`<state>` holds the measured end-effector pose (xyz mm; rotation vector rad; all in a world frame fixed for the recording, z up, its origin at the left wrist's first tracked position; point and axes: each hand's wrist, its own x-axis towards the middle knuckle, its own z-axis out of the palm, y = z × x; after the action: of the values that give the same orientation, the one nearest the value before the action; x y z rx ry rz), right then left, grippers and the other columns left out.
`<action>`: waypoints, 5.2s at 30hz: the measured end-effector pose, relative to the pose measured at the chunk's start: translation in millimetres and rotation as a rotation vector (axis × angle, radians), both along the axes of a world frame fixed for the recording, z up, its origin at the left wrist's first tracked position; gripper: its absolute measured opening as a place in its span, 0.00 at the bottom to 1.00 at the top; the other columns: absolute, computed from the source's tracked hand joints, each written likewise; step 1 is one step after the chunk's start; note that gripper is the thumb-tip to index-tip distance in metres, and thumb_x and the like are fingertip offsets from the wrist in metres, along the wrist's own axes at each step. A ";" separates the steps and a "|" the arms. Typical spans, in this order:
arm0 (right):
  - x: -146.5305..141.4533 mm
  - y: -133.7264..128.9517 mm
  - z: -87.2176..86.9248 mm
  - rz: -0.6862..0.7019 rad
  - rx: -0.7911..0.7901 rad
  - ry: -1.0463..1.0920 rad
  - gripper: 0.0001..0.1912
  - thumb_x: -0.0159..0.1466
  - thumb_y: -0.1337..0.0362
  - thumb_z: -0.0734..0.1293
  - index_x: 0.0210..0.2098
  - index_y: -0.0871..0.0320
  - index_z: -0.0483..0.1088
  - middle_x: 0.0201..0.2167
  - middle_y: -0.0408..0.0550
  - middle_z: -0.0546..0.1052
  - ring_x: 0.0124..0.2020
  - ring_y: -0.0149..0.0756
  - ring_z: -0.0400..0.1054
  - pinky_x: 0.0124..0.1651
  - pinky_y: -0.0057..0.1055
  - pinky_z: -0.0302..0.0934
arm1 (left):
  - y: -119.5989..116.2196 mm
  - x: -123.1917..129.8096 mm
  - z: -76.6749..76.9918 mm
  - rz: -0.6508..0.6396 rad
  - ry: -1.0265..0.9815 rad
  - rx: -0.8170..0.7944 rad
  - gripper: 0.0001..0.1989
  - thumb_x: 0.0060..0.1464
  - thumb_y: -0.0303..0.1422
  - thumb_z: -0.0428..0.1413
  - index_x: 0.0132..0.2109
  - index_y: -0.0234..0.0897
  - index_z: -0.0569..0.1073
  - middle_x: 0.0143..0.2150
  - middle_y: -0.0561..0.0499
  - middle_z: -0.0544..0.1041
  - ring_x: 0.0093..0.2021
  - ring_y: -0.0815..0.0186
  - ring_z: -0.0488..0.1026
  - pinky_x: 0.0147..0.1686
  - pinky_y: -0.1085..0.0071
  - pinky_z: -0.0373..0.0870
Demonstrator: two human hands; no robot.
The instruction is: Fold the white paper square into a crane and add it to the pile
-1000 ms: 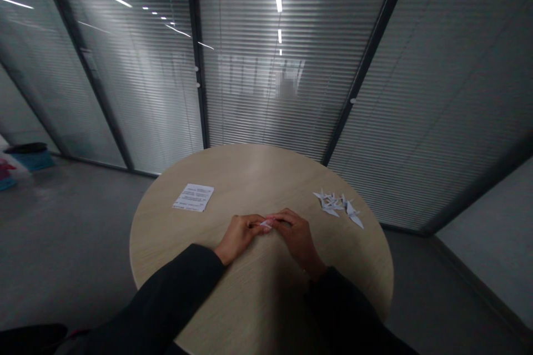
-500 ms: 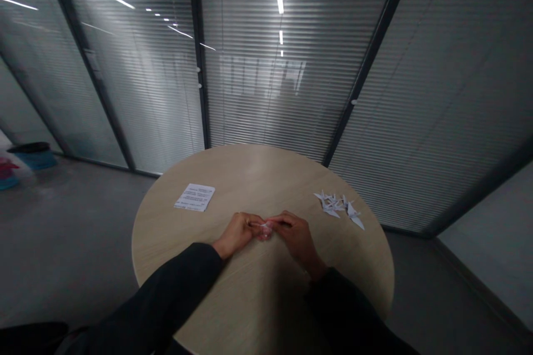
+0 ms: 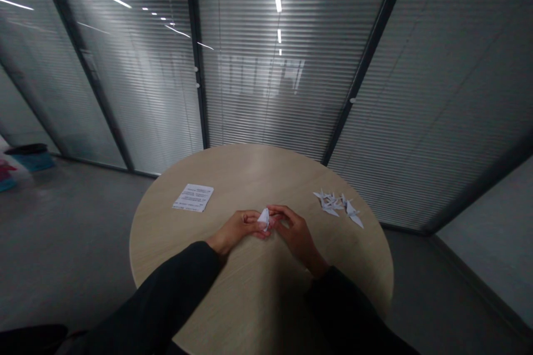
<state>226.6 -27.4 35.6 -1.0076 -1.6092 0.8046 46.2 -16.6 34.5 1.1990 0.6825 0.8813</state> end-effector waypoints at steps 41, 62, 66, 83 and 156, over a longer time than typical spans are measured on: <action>2.5 4.9 -3.6 0.048 0.094 -0.058 0.05 0.59 0.61 0.66 0.32 0.55 0.71 0.34 0.45 0.71 0.38 0.36 0.69 0.43 0.33 0.65 | -9.5 1.3 9.3 0.161 0.205 0.549 0.16 0.59 0.44 0.51 0.45 0.37 0.72 0.44 0.45 0.69 0.42 0.62 0.69 0.34 0.68 0.71; -2.0 1.5 -7.3 0.052 0.042 -0.155 0.08 0.63 0.58 0.62 0.35 0.55 0.67 0.34 0.45 0.74 0.37 0.35 0.68 0.42 0.31 0.62 | -5.6 -2.3 8.0 0.260 0.330 0.548 0.10 0.56 0.38 0.55 0.40 0.36 0.71 0.40 0.47 0.71 0.42 0.62 0.70 0.33 0.69 0.72; -2.4 0.8 -6.4 0.013 0.018 -0.172 0.07 0.62 0.59 0.63 0.37 0.55 0.65 0.34 0.45 0.74 0.37 0.36 0.69 0.43 0.32 0.62 | -4.7 -3.5 7.6 0.317 0.443 0.714 0.07 0.56 0.35 0.55 0.38 0.37 0.75 0.43 0.45 0.71 0.46 0.60 0.70 0.37 0.68 0.71; -6.2 -0.9 -12.2 -0.158 0.356 -0.441 0.05 0.66 0.65 0.59 0.39 0.56 0.66 0.35 0.49 0.73 0.38 0.40 0.68 0.43 0.38 0.63 | 2.3 -1.0 -2.2 0.329 0.451 0.634 0.05 0.52 0.30 0.58 0.32 0.35 0.78 0.44 0.44 0.71 0.42 0.64 0.72 0.38 0.69 0.71; -7.4 -3.6 -6.7 -0.053 0.147 -0.313 0.13 0.64 0.64 0.60 0.48 0.55 0.57 0.34 0.46 0.77 0.39 0.39 0.73 0.44 0.36 0.65 | 6.4 -5.2 4.4 0.429 0.322 0.479 0.04 0.43 0.35 0.67 0.29 0.41 0.82 0.45 0.43 0.77 0.48 0.57 0.72 0.53 0.59 0.65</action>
<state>219.2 -31.0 28.9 -1.1044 -1.8683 0.5008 41.1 -10.2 38.8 1.6796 1.0521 1.2704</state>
